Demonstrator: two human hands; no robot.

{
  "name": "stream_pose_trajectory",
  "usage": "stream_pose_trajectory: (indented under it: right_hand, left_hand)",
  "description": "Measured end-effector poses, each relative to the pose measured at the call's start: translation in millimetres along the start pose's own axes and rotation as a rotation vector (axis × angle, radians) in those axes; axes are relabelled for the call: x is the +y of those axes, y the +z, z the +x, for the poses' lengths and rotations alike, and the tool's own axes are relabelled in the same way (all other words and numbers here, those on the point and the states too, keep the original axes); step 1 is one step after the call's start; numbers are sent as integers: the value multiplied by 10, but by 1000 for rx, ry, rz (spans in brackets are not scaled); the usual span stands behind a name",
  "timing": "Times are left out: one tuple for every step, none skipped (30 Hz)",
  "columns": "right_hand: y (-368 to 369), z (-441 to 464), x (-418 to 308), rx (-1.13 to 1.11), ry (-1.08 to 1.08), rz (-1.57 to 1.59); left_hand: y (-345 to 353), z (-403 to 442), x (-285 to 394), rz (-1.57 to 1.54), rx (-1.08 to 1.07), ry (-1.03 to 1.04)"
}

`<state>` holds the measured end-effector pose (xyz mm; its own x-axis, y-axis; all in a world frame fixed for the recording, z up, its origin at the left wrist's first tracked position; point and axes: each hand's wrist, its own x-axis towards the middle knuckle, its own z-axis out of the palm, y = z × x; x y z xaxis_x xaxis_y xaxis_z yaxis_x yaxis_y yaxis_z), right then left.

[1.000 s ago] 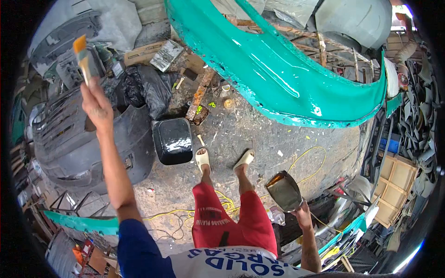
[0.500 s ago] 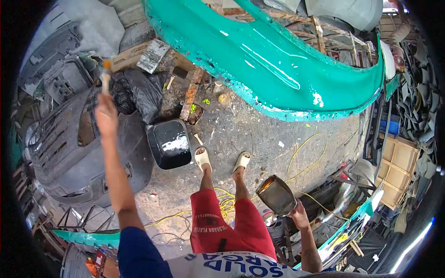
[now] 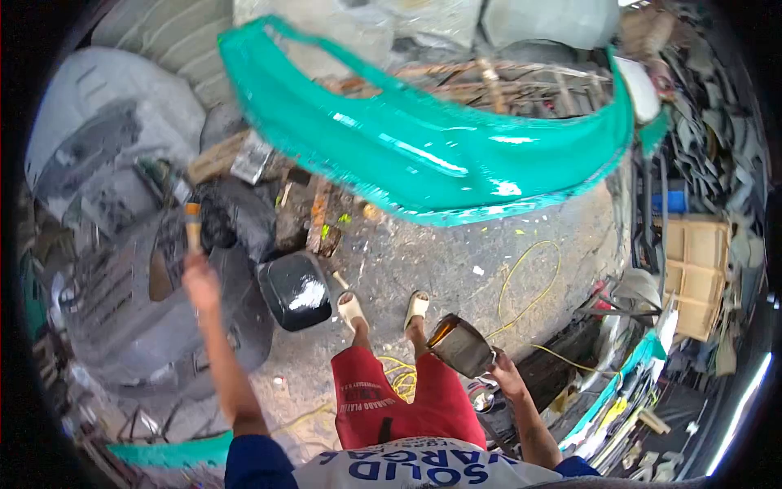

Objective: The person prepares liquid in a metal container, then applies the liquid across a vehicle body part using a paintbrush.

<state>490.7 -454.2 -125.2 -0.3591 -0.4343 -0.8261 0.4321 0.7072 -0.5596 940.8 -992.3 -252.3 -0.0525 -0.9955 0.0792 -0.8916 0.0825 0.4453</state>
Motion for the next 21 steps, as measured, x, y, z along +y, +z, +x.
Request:
stream_pose_trajectory:
  right_hand:
    - [45,-20,-83,37,-41,22]
    - [58,-67,-118,54,-42,4]
    - [22,-120,-100,70,-42,-14]
    - [-50,-92,9,42,-91,10]
    - [-34,-105,44,71,-132,35]
    - [-63,-134,15,42,-127,71]
    - [-109,-168,-64,-2,-119,97]
    - [-79,-206,-107,54,-177,90]
    - [-107,-121,-225,63,-232,113]
    - [-162,-192,-241,50,-248,128]
    - [-188,-340,-174,29,-237,142]
    - [-198,-360,-232,74,-263,101]
    - [-223,-400,-317,72,-272,116]
    - [-260,-414,-404,66,-256,111]
    - [-289,-420,-462,58,-240,107]
    - [-311,-449,-513,108,-217,140]
    - [-360,-447,-527,95,-224,156]
    - [-425,-460,-510,93,-260,179]
    - [-483,-454,-515,95,-300,200]
    - [-517,-499,-558,129,-305,235]
    - [-591,-456,-569,126,-314,251]
  left_hand:
    - [-478,118,318,-213,110,73]
    - [-643,214,144,-164,218,98]
    - [-781,265,133,-231,337,54]
    - [-765,182,95,-291,413,-20]
    - [-553,76,-84,-273,408,-89]
    - [-93,-200,-544,-49,266,-146]
    - [248,-664,-804,190,-44,-275]
    - [333,-1072,-642,222,-349,-435]
    - [537,-1113,-926,193,-297,-218]
    - [668,-1152,-1103,178,-244,0]
    - [420,-1185,-775,-24,-322,-100]
    - [177,-1214,-459,-230,-383,-219]
    - [-310,-1207,205,-414,-424,-347]
    - [-409,-1179,382,-471,-390,-306]
    - [-543,-1065,504,-465,-377,-286]
    - [-714,-937,617,-335,-121,52]
    - [-1028,-804,840,-275,59,255]
    - [-1346,-671,1069,-180,262,439]
    - [-1736,-565,1430,-178,396,494]
    - [-1952,-550,1602,-289,405,384]
    - [-2069,-544,1745,-400,410,277]
